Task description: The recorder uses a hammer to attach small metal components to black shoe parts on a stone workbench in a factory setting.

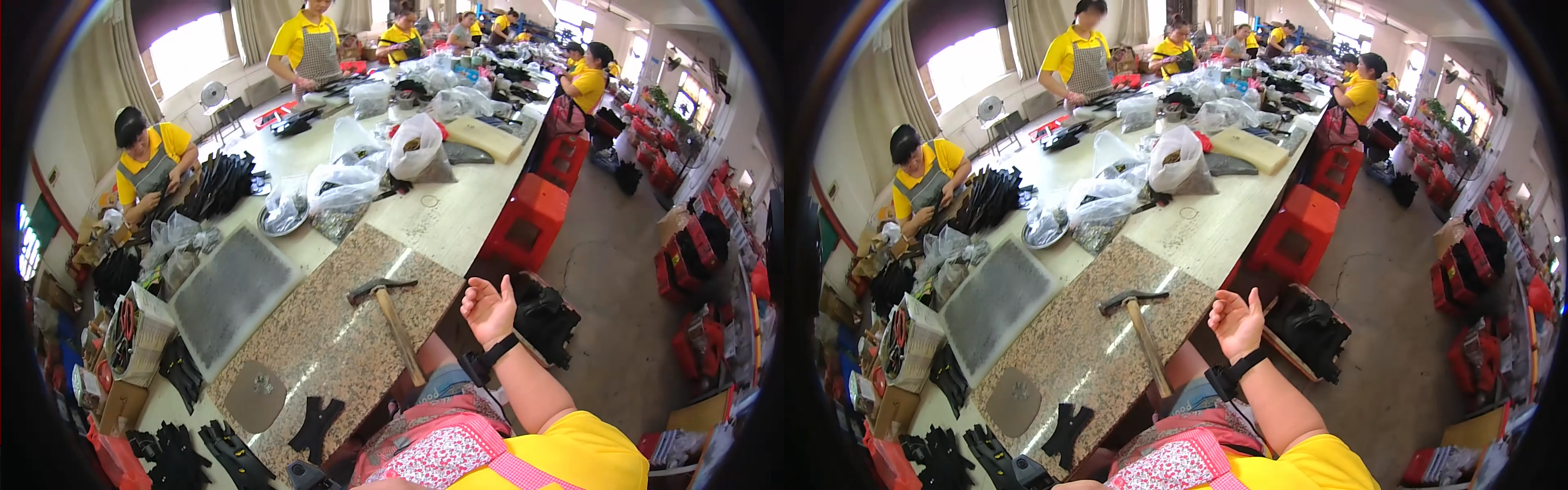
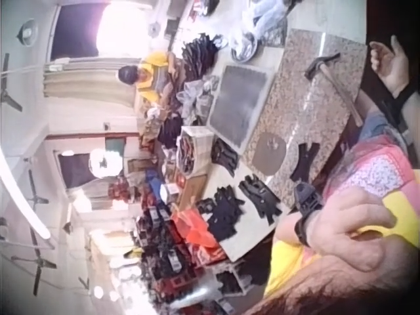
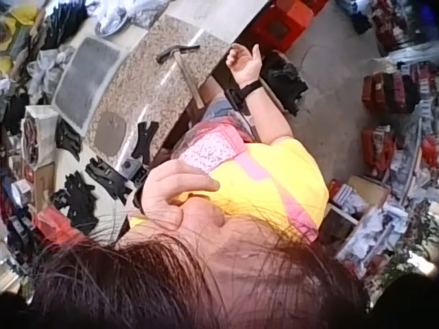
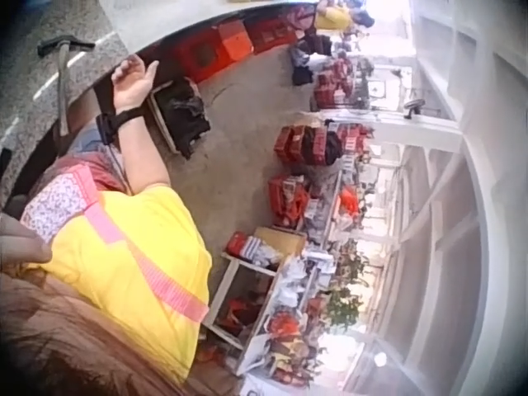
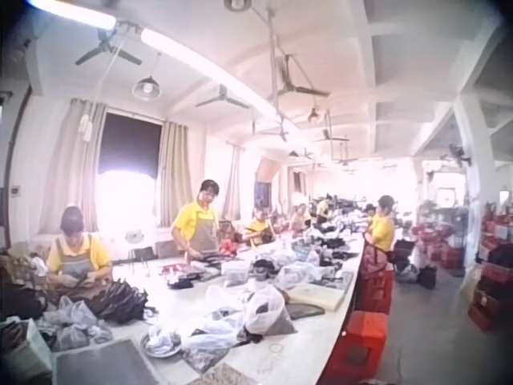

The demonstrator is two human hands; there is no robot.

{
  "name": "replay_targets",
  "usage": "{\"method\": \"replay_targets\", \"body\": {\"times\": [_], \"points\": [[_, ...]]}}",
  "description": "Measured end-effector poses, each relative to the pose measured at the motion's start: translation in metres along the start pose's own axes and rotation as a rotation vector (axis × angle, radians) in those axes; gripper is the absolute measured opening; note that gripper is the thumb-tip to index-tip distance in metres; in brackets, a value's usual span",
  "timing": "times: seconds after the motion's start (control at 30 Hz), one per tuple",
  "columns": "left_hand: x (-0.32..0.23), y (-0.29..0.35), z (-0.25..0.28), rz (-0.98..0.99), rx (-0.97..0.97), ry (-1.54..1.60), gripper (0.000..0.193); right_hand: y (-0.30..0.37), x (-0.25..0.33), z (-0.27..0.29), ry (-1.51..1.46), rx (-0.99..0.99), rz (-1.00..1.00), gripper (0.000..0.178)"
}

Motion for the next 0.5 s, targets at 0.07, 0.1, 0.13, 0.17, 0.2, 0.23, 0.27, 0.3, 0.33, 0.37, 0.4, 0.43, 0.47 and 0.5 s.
{"method": "replay_targets", "body": {"times": [0.07, 0.1, 0.13, 0.17, 0.2, 0.23, 0.27, 0.3, 0.33, 0.37, 0.4, 0.43, 0.47, 0.5], "points": [[-0.002, 0.000, -0.001, -0.028, 0.032, 0.002, 0.073, 0.002, -0.001, 0.002, -0.015, -0.005, -0.004, 0.069], [-0.001, 0.001, -0.004, -0.029, 0.039, 0.015, 0.072, 0.004, -0.003, 0.000, 0.001, 0.004, -0.010, 0.068], [0.000, 0.001, -0.005, -0.030, 0.045, 0.028, 0.071, 0.003, -0.002, 0.001, 0.018, 0.004, -0.004, 0.067], [0.000, -0.001, -0.004, -0.037, 0.050, 0.033, 0.071, 0.005, 0.000, -0.001, 0.016, 0.003, 0.000, 0.067], [-0.001, -0.004, -0.003, -0.070, 0.061, 0.042, 0.063, 0.006, 0.002, -0.003, 0.013, 0.002, 0.003, 0.067], [-0.001, -0.006, -0.002, -0.103, 0.072, 0.053, 0.055, 0.007, 0.004, -0.004, 0.017, -0.002, 0.010, 0.067], [0.001, -0.005, -0.005, -0.108, 0.076, 0.059, 0.055, 0.007, 0.006, -0.006, 0.011, 0.010, 0.010, 0.067], [0.000, 0.001, -0.006, -0.185, -0.009, -0.010, 0.036, 0.008, 0.007, -0.007, 0.006, 0.021, 0.010, 0.067], [-0.004, 0.008, -0.007, -0.259, -0.099, -0.085, 0.023, 0.007, 0.005, -0.011, 0.009, 0.043, 0.005, 0.067], [-0.004, 0.012, -0.007, -0.220, -0.117, -0.118, 0.029, 0.008, 0.006, -0.015, 0.014, 0.043, 0.012, 0.067], [-0.007, 0.016, -0.004, -0.230, -0.111, -0.114, 0.029, 0.009, 0.008, -0.019, 0.019, 0.043, 0.019, 0.067], [-0.009, 0.017, 0.002, -0.205, -0.119, -0.150, 0.035, 0.009, 0.008, -0.022, 0.025, 0.055, 0.020, 0.065], [-0.010, 0.016, 0.006, -0.180, -0.128, -0.188, 0.041, 0.010, 0.008, -0.025, 0.028, 0.060, 0.031, 0.065], [-0.001, 0.014, 0.008, -0.117, -0.118, -0.141, 0.035, 0.012, 0.009, -0.027, 0.070, 0.064, 0.029, 0.064]]}}
Point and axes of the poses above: each hand's wrist, its own y-axis away from the middle knuckle, its own z-axis out of the back of the hand, x = y × z, the point moved 6 cm from there along -y, towards the middle knuckle, and after that the axes turned 14 degrees about x, right-handed, at the moved point
